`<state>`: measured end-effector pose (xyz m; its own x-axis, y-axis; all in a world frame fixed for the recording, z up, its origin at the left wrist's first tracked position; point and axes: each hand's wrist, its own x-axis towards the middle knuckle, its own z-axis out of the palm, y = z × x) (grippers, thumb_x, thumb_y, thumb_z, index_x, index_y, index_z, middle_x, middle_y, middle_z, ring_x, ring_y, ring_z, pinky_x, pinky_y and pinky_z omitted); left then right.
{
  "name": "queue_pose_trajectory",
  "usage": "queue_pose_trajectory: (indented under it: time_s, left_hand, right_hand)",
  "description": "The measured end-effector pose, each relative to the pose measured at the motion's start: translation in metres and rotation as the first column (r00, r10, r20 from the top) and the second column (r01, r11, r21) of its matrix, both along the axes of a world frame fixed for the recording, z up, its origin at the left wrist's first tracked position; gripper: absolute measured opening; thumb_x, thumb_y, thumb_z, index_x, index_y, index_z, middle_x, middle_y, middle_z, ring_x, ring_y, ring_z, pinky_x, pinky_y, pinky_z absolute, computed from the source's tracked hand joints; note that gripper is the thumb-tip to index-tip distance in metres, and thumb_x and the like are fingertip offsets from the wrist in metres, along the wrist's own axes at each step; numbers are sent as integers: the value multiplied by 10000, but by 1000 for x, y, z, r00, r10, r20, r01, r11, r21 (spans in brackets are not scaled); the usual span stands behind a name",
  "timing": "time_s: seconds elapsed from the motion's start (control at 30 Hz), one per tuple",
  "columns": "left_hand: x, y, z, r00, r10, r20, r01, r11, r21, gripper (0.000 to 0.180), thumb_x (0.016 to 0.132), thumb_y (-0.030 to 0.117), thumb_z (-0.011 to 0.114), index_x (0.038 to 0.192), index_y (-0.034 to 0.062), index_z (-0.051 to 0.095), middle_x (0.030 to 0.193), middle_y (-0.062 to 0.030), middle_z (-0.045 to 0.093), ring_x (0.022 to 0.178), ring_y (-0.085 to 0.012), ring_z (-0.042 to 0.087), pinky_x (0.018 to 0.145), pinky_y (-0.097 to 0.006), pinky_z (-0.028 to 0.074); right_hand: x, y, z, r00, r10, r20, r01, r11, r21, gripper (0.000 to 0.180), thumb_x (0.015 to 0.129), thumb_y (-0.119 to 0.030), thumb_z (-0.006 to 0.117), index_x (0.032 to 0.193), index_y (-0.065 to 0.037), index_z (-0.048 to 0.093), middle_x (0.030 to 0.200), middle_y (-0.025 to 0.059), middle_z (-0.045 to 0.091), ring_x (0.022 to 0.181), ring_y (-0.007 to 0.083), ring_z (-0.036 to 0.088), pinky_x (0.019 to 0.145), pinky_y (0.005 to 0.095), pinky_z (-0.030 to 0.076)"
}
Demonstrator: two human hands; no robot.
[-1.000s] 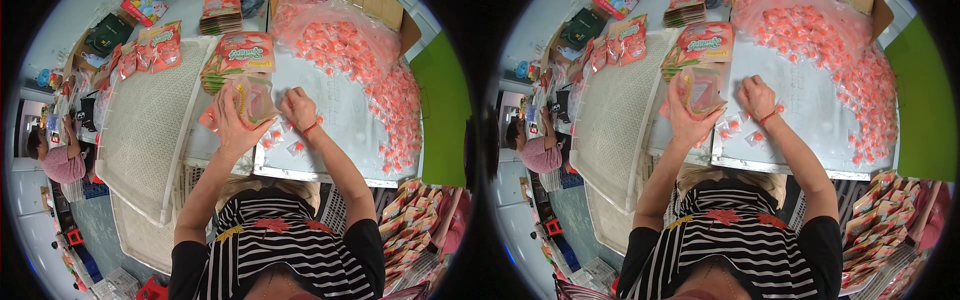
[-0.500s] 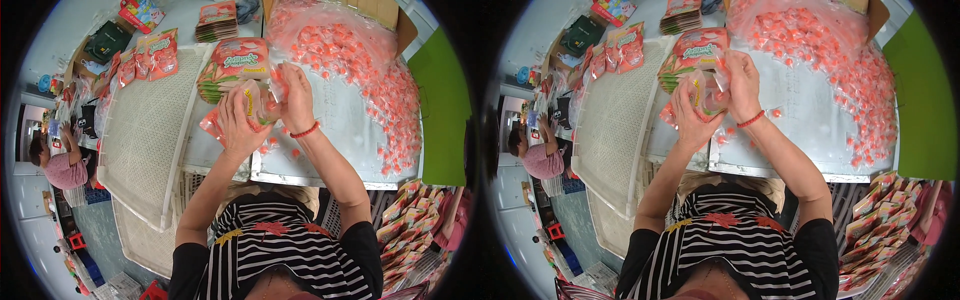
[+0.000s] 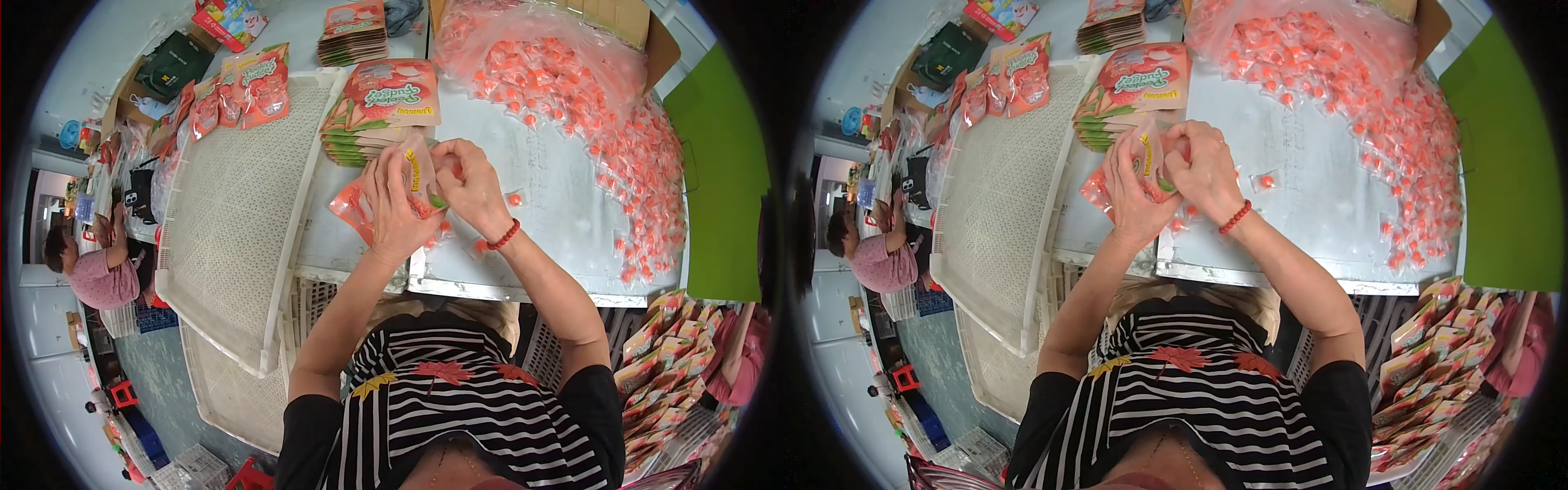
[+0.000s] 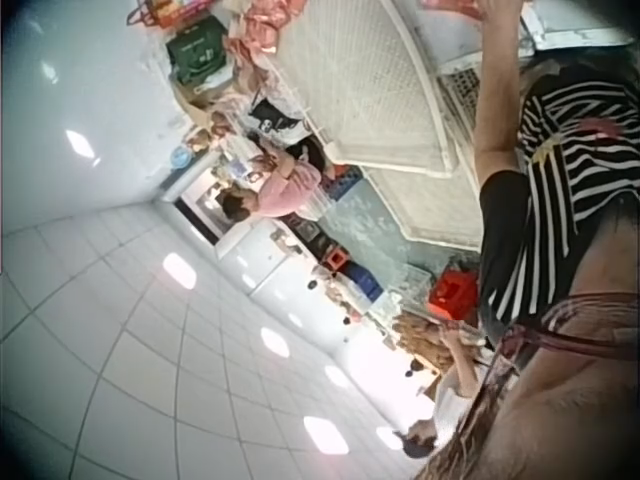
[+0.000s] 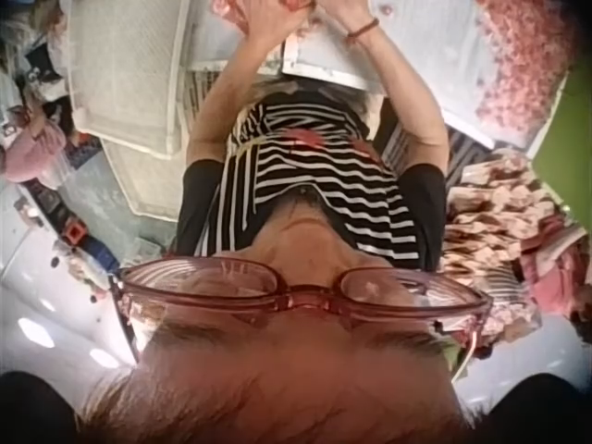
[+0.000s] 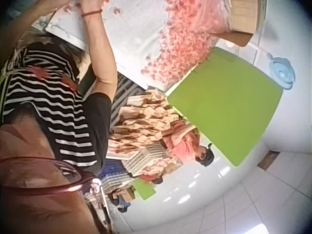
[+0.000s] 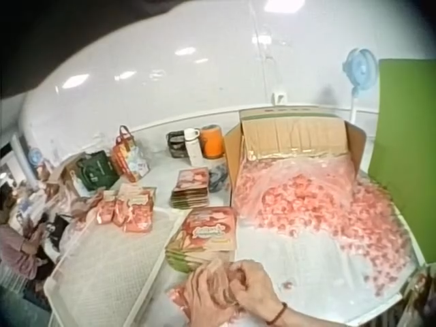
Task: Manually fill plastic bags with individually wrapped candies and stack them for final packaging.
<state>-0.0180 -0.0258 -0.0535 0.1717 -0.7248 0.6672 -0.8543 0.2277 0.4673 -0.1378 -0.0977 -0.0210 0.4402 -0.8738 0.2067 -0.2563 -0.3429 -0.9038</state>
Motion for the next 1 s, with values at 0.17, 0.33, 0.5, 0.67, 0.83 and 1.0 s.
queue_pose_trajectory:
  time_s: [0.17,0.33,0.5,0.67,0.83,1.0]
  left_hand:
    - [1,1,5,999,-26,-40,25,999,-27,996,596,208,813,1380,2,234,1360,-213,330,1224,-420,334,1021,-535,282]
    - [8,-4,8,960,-60,-273,33,994,-102,982,620,189,822,1380,-17,234,1337,-216,357,1236,-383,365,1031,-476,294]
    - [30,14,51,919,-36,-392,-73,963,-259,1099,585,81,857,1406,-7,133,1391,-172,279,1272,-268,334,1068,-398,300]
    - [50,24,26,900,-13,-437,-82,977,-199,1164,584,73,862,1428,-4,65,1406,-179,267,1282,-272,334,1071,-406,296]
    - [54,33,15,926,44,-374,-113,980,-165,1169,585,80,865,1437,-12,69,1414,-180,259,1283,-284,338,1072,-402,294]
    - [52,30,11,925,34,-378,-106,979,-172,1131,571,97,870,1421,-20,132,1351,-169,333,1242,-278,384,1043,-396,328]
  right_hand:
    - [7,28,28,999,29,-37,-37,976,-214,301,888,-291,534,1025,-23,547,934,154,625,894,334,589,905,533,356]
    - [0,27,57,993,82,-83,-104,948,-302,308,914,-290,511,1062,-20,523,976,160,610,949,325,582,927,563,304]
    - [-35,12,40,967,-137,-216,-27,786,-618,333,887,-245,557,1127,-13,555,1200,202,522,1163,353,452,981,507,316]
    - [-31,63,-51,845,-51,-533,-246,847,-472,672,724,-548,673,1251,-148,552,1413,219,337,1320,468,250,1052,623,170]
    - [-24,48,-77,812,-180,-555,-199,809,-554,588,778,-509,633,1259,-179,554,1432,207,309,1333,473,213,1051,638,149]
    - [-28,15,-79,746,-318,-585,-117,802,-586,469,816,-419,610,1216,-179,563,1339,180,405,1260,438,307,1012,617,220]
